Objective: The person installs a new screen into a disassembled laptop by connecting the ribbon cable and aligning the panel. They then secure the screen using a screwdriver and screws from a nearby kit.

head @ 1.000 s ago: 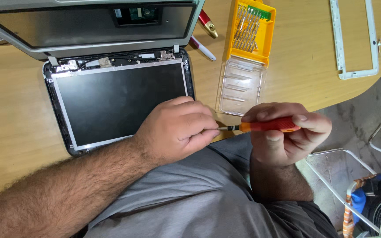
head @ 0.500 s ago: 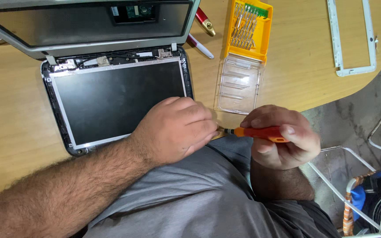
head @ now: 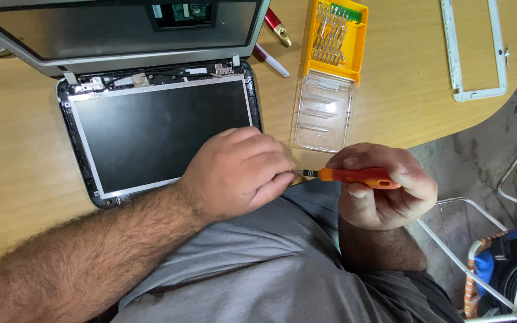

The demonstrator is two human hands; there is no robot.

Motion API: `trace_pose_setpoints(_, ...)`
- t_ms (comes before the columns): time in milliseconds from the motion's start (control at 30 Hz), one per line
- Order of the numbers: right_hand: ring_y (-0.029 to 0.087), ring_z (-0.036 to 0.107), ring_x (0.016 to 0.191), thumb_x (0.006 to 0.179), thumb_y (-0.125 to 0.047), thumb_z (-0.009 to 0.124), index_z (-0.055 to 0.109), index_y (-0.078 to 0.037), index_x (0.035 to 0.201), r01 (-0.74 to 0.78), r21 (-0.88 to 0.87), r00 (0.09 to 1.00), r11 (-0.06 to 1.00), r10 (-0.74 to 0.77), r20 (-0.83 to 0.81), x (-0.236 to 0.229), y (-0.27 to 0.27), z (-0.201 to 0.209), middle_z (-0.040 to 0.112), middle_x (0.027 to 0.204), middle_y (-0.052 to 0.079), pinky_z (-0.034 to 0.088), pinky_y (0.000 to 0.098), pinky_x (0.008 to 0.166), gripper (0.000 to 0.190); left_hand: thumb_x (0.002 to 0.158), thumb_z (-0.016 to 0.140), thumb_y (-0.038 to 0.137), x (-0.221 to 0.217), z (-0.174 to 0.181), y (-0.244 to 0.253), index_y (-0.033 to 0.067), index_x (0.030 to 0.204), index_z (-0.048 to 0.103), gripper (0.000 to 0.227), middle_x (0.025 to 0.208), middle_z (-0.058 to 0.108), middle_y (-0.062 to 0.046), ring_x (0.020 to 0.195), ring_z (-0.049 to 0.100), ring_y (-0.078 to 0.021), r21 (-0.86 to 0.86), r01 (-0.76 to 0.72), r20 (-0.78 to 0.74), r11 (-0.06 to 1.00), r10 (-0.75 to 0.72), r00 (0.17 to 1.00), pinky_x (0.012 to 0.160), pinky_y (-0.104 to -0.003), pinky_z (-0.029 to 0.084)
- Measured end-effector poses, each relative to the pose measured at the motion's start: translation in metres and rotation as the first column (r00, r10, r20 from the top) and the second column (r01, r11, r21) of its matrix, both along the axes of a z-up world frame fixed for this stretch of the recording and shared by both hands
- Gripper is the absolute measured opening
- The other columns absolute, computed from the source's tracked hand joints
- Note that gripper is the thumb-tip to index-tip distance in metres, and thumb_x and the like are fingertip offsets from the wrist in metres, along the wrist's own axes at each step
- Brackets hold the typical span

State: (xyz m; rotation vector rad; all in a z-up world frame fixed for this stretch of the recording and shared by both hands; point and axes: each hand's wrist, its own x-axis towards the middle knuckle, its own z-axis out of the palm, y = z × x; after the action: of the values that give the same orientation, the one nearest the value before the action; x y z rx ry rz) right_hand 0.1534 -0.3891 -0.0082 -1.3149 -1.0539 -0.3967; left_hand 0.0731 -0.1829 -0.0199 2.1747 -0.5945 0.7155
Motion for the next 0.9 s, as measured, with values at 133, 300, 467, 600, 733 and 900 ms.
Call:
trace_pose_setpoints(133, 0.031, 0.062, 0.071, 0.101, -0.019, 0.062, 0.043, -0.017, 0.129, 0.028, -0.01, 1.0, 1.0, -0.028, 0.001, -0.003, 0.001, -0.001, 0.057, 0.091, 0.023, 0.061, 0.0442, 0.054, 0.034, 0.089, 0.08, 0.013, 0.001, 0.001, 0.0, 0.0047, 0.097, 0.068, 0.017, 0.094, 0.069, -0.009, 0.081, 0.064, -0.0261, -0.125, -0.007, -0.008, 0.992, 0.006, 1.0, 0.073, -0.039, 0.052)
trace_pose_setpoints(300, 0.034, 0.061, 0.069, 0.101, -0.019, 0.062, 0.044, -0.016, 0.13, 0.027, 0.02, 0.999, 0.999, -0.027, -0.036, -0.001, 0.001, -0.001, 0.056, 0.092, 0.024, 0.062, 0.045, 0.055, 0.034, 0.084, 0.083, 0.012, 0.001, 0.005, -0.001, 0.0053, 0.095, 0.068, 0.02, 0.092, 0.069, -0.008, 0.079, 0.063, -0.0258, -0.159, -0.016, -0.03, 0.987, 0.011, 0.999, 0.072, -0.038, 0.051)
trace_pose_setpoints(467, 0.033, 0.06, 0.066, 0.102, -0.021, 0.062, 0.045, -0.015, 0.13, 0.057, 0.018, 0.998, 0.998, -0.056, -0.006, -0.001, 0.003, 0.0, 0.056, 0.091, 0.023, 0.06, 0.0444, 0.054, 0.034, 0.082, 0.081, 0.007, 0.0, 0.006, -0.001, 0.0038, 0.096, 0.067, 0.02, 0.092, 0.069, -0.009, 0.077, 0.062, -0.0271, -0.167, -0.014, -0.012, 0.986, 0.013, 1.0, 0.07, -0.039, 0.051)
trace_pose_setpoints(600, 0.033, 0.059, 0.068, 0.101, -0.02, 0.062, 0.044, -0.014, 0.132, 0.058, 0.058, 0.998, 0.997, -0.059, 0.015, 0.0, 0.002, -0.001, 0.055, 0.09, 0.023, 0.06, 0.0459, 0.055, 0.036, 0.084, 0.072, 0.006, 0.003, 0.018, 0.013, 0.0039, 0.101, 0.073, 0.017, 0.092, 0.073, -0.011, 0.082, 0.067, -0.0229, -0.094, -0.006, -0.011, 0.996, 0.005, 1.0, 0.072, -0.038, 0.058)
trace_pose_setpoints(733, 0.038, 0.064, 0.067, 0.096, -0.01, 0.061, 0.034, -0.017, 0.128, -0.018, -0.019, 1.0, 1.0, 0.018, -0.011, 0.0, 0.005, -0.008, 0.056, 0.09, 0.027, 0.062, 0.0466, 0.061, 0.043, 0.086, 0.068, 0.025, 0.002, 0.032, 0.043, 0.0188, 0.1, 0.071, 0.016, 0.092, 0.065, 0.0, 0.091, 0.06, -0.0229, 0.432, 0.011, -0.448, 0.902, 0.204, 0.871, 0.08, -0.045, 0.055)
trace_pose_setpoints(900, 0.037, 0.071, 0.075, 0.097, -0.008, 0.065, 0.044, -0.019, 0.126, -0.093, -0.066, 0.995, 0.993, 0.091, -0.03, 0.002, 0.014, -0.021, 0.062, 0.093, 0.026, 0.062, 0.0427, 0.065, 0.037, 0.079, 0.081, 0.034, -0.012, 0.011, 0.05, 0.0213, 0.112, 0.073, 0.036, 0.111, 0.065, -0.002, 0.105, 0.056, -0.025, 0.489, 0.182, -0.599, 0.853, 0.177, 0.781, 0.1, -0.052, 0.048)
